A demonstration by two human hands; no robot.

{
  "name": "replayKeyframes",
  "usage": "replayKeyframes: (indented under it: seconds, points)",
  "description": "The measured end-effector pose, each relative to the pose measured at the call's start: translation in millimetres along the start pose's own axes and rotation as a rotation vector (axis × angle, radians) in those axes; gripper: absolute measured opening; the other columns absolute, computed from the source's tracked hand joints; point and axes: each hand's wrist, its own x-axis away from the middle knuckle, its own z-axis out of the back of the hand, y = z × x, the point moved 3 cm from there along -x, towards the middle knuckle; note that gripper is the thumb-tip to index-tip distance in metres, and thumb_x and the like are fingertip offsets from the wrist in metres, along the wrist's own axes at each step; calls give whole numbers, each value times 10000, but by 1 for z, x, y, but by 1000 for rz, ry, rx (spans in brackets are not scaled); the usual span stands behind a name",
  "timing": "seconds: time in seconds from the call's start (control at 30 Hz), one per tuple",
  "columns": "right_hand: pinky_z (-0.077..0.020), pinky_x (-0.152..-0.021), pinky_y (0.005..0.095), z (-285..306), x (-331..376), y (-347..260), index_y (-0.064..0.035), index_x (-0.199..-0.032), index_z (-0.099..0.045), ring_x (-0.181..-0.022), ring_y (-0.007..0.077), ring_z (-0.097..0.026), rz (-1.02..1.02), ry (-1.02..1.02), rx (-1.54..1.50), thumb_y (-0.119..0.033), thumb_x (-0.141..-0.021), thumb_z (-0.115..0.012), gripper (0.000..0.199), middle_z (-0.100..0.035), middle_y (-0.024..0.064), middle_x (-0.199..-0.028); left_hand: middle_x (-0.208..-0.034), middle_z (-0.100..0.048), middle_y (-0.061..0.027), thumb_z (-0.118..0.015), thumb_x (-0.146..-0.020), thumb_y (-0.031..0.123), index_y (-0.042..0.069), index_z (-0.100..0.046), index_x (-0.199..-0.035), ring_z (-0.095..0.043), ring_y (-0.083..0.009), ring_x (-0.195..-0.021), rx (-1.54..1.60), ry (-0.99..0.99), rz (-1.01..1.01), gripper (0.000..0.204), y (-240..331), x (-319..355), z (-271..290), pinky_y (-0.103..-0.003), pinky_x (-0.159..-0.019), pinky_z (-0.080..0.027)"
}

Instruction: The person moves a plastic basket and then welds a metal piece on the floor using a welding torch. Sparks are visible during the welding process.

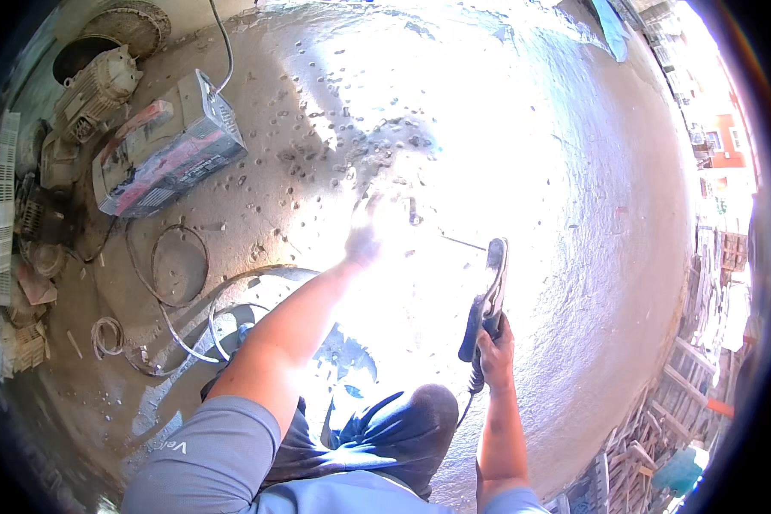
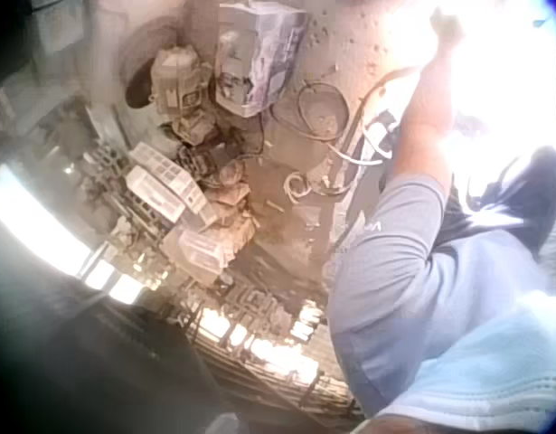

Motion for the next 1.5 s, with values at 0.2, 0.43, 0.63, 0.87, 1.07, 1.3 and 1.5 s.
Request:
replayKeyframes:
  seconds: [0.2, 0.43, 0.63, 0.87, 1.07, 1.3, 1.5]
  points:
    - [-548, -755, 297, 3, 11, -10, 75, -1285, -515, -812, 160, -687, 320, 173, 413, -80, -809, -771, 561, -711, 151, -892, -1518, -293, -143, -838, -664, 546, 141, -188, -1536, -293, -344, -1430, 108, 166, -32, 1161, -7, 0, -2, -548, -1189, -244]
    - [-543, -694, 318, -16, 15, -3, 79, -1278, -517, -741, 198, -689, 277, 98, 451, -122, -805, -786, 580, -704, 154, -866, -1532, -299, -160, -838, -679, 514, 96, -188, -1532, -280, -350, -1443, 86, 110, 0, 1151, -8, 1, -2, -540, -1203, -216]
    - [-534, -812, 325, -23, 20, -12, 50, -1250, -567, -903, 185, -682, 141, 77, 411, -82, -820, -745, 484, -712, 155, -1010, -1534, -294, -164, -837, -676, 516, 101, -189, -1535, -282, -360, -1440, 88, 106, -3, 1153, -9, 3, 0, -549, -1196, -215]
    - [-549, -773, 342, -20, 15, -3, 53, -1277, -537, -867, 243, -710, 205, 84, 435, -113, -805, -769, 552, -713, 189, -984, -1535, -290, -167, -834, -668, 538, 120, -198, -1535, -294, -370, -1428, 38, 73, -35, 1154, 0, 3, 2, -549, -1181, -233]
    - [-556, -758, 347, -21, 14, 0, 58, -1278, -535, -852, 269, -724, 224, 97, 458, -131, -797, -779, 572, -714, 208, -972, -1540, -291, -145, -813, -702, 492, 77, -212, -1538, -222, -300, -1478, 46, 13, -56, 1110, 4, 2, 4, -490, -1231, -146]
    - [-554, -768, 346, -22, 11, 0, 62, -1285, -535, -852, 258, -722, 216, 92, 433, -147, -797, -782, 586, -718, 200, -972, -1515, -322, -157, -829, -664, 542, 75, -214, -1529, -269, -308, -1451, -15, 45, -100, 1160, 9, 3, 2, -479, -1215, -176]
    - [-561, -745, 346, -20, 11, -1, 40, -1287, -545, -843, 283, -726, 246, 97, 474, -149, -797, -779, 575, -716, 202, -971, -1558, -267, -144, -784, -725, 500, 84, -198, -1549, -210, -293, -1481, 15, -31, -68, 1094, 9, 2, 5, -471, -1238, -131]
